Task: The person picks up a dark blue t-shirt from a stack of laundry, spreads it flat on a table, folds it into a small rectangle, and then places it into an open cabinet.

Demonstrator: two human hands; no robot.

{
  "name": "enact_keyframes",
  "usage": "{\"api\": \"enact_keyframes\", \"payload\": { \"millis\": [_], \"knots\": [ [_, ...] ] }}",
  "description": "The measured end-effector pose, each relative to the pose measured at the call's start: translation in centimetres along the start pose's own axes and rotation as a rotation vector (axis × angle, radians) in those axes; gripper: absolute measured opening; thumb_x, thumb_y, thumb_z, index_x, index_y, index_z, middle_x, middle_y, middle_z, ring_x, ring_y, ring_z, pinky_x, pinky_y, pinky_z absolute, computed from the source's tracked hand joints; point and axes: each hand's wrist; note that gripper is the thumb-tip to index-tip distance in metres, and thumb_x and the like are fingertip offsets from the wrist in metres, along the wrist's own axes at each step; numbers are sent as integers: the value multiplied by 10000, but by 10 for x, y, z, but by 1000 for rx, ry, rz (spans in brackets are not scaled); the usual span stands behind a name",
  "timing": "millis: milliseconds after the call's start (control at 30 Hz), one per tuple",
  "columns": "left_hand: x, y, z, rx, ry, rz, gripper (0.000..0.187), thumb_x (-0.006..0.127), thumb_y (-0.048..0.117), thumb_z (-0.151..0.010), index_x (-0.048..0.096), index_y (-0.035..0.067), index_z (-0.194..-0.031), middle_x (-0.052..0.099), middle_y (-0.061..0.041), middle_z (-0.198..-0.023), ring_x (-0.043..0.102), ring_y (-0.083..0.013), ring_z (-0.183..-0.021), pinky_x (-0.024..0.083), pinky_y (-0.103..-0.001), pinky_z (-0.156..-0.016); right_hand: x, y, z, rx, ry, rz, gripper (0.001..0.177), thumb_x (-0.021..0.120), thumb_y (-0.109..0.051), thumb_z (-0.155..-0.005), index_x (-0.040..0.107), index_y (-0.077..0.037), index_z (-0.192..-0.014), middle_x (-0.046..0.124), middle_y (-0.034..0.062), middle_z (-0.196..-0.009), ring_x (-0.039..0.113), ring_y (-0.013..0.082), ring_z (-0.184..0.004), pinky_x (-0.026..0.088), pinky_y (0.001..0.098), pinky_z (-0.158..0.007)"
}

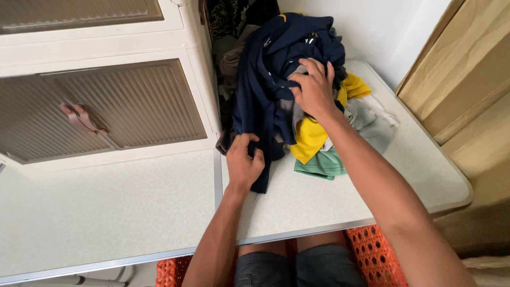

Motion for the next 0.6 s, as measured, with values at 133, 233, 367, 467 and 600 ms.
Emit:
{"api": "enact_keyframes", "payload": {
  "millis": [133, 233, 367, 467, 600],
  "knots": [
    [-2, -1, 4, 226, 255, 53, 418, 658, 48, -774, 602, 62, -1189, 663, -169, -1089, 651, -349, -1004, 529, -427, -881, -31, -14, -8, 166, 206, -426, 179, 655, -113, -1069, 630, -103, -1245, 707, 85, -1132, 656, 286, -1111, 469, 373, -1169],
    [-2, -1, 1, 221, 276, 70, 569, 681, 77, -768, 522, 18, -1311, 597, -214, -1211, 595, -387, -1123, 487, -451, -969, -78, -32, 8, 286, 436, -1173, 178, 580, -106, -1132, 612, -43, -1295, 680, 84, -1145, 638, 189, -1056, 510, 306, -1019],
    [-3, 2, 2, 232, 243, 3, 864, 734, 167, -728, 362, -25, -1485, 449, -273, -1373, 458, -445, -1282, 381, -533, -1095, -179, -50, 85, 391, 340, -1593, 610, 610, -378, -1105, 469, 46, -1520, 566, 173, -1511, 564, 279, -1411, 410, 417, -1277],
    [0, 6, 9, 178, 164, -83, 991, 743, 257, -707, 295, -22, -1546, 370, -290, -1457, 364, -466, -1354, 290, -599, -1115, -241, -66, 157, 344, -105, -1487, 506, 642, -334, -1071, 522, 35, -1395, 600, 176, -1369, 597, 301, -1288, 440, 419, -1155],
    [6, 20, 18, 387, 220, -145, 1012, 739, 490, -791, 276, -20, -1534, 315, -300, -1516, 294, -459, -1432, 177, -645, -1176, -258, -99, 217, -100, -905, -1312, 370, 685, -276, -1025, 592, 20, -1228, 645, 180, -1179, 642, 331, -1124, 480, 423, -993]
  ]
}}
Point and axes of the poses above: each hand's wrist, its own z-axis away from the middle knuckle, its own x-axis out of the palm, y = z × x
